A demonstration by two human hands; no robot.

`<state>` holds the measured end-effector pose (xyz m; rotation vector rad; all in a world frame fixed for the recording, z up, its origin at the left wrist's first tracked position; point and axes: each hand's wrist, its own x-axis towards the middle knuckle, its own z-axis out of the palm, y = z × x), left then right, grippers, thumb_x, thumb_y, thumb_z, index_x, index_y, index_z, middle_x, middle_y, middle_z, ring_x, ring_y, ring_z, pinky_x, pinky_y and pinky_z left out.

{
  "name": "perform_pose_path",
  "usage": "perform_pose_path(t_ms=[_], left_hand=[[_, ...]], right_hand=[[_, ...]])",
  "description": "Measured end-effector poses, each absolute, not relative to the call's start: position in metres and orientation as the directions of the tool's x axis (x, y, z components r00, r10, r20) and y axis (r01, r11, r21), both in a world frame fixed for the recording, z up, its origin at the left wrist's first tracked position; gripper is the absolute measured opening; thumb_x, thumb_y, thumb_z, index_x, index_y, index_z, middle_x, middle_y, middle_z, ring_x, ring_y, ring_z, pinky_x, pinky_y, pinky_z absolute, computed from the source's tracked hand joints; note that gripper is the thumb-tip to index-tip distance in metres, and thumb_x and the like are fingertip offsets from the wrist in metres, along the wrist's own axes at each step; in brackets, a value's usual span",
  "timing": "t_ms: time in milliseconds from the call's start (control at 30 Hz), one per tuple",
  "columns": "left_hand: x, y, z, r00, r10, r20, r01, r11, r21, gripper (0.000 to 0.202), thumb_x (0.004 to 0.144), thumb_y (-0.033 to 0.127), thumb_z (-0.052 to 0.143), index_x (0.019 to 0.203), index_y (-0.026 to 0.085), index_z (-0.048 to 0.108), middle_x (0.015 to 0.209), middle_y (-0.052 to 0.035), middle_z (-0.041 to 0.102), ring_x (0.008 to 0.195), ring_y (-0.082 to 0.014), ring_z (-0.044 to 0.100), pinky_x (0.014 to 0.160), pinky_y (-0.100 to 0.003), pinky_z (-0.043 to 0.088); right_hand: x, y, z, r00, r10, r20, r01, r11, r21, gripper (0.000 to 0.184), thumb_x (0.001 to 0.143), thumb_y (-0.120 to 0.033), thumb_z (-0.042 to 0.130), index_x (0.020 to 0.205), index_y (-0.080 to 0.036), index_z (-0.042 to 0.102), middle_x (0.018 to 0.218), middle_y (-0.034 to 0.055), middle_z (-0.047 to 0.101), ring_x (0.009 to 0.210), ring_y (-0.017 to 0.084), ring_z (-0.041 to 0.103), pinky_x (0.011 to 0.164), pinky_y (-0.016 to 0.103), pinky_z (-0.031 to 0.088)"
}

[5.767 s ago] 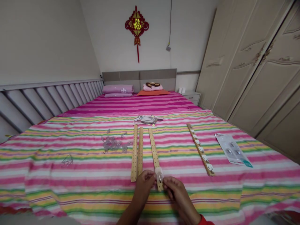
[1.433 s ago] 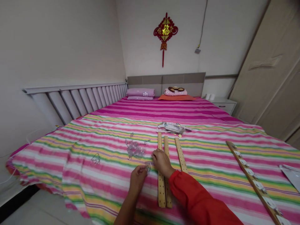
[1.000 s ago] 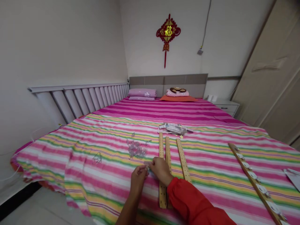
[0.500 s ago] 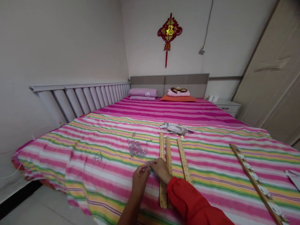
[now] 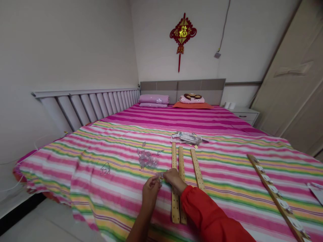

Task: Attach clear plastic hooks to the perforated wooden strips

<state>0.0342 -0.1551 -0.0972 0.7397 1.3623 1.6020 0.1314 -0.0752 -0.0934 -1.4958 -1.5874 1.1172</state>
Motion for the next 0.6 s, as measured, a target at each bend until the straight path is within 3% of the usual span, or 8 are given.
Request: perform_pose_path(t_ms=[200, 433, 600], left_hand=[[0.037, -0.155, -0.096, -0.495, 0.868, -0.05, -0.148, -0.027, 0.989, 0.03, 0.056, 0.035, 0.071, 0.078, 0.014, 0.064, 0.049, 0.0053, 0.054, 0.046, -0.0098, 0.05, 0.047, -0.02, 0.039], [0.039, -0.157, -0.089, -0.512, 0.859, -0.017, -0.084, -0.031, 0.996, 0.027, 0.056, 0.034, 0.069, 0.076, 0.016, 0.065, 0.049, 0.0049, 0.052, 0.046, -0.0112, 0.049, 0.047, -0.021, 0.038], [0.039, -0.157, -0.089, -0.522, 0.847, 0.105, 0.128, -0.044, 0.991, 0.018, 0.059, 0.026, 0.067, 0.075, 0.017, 0.067, 0.052, 0.0023, 0.057, 0.049, -0.0134, 0.052, 0.051, -0.023, 0.04]], right_hand=[[0.13, -0.076, -0.088, -0.08, 0.989, -0.123, 0.428, -0.078, -0.901, 0.023, 0.058, -0.016, 0.057, 0.04, -0.019, 0.045, 0.038, -0.0079, 0.031, 0.039, 0.007, 0.03, 0.037, 0.022, 0.019], [0.131, -0.078, -0.084, -0.069, 0.992, -0.108, 0.503, -0.059, -0.862, 0.021, 0.059, -0.019, 0.062, 0.041, -0.018, 0.05, 0.04, -0.0063, 0.038, 0.044, 0.009, 0.039, 0.039, 0.022, 0.022], [0.132, -0.085, -0.075, -0.064, 0.996, -0.069, 0.589, -0.019, -0.808, 0.02, 0.061, -0.017, 0.06, 0.042, -0.017, 0.053, 0.041, -0.0039, 0.045, 0.047, 0.01, 0.043, 0.043, 0.024, 0.022]])
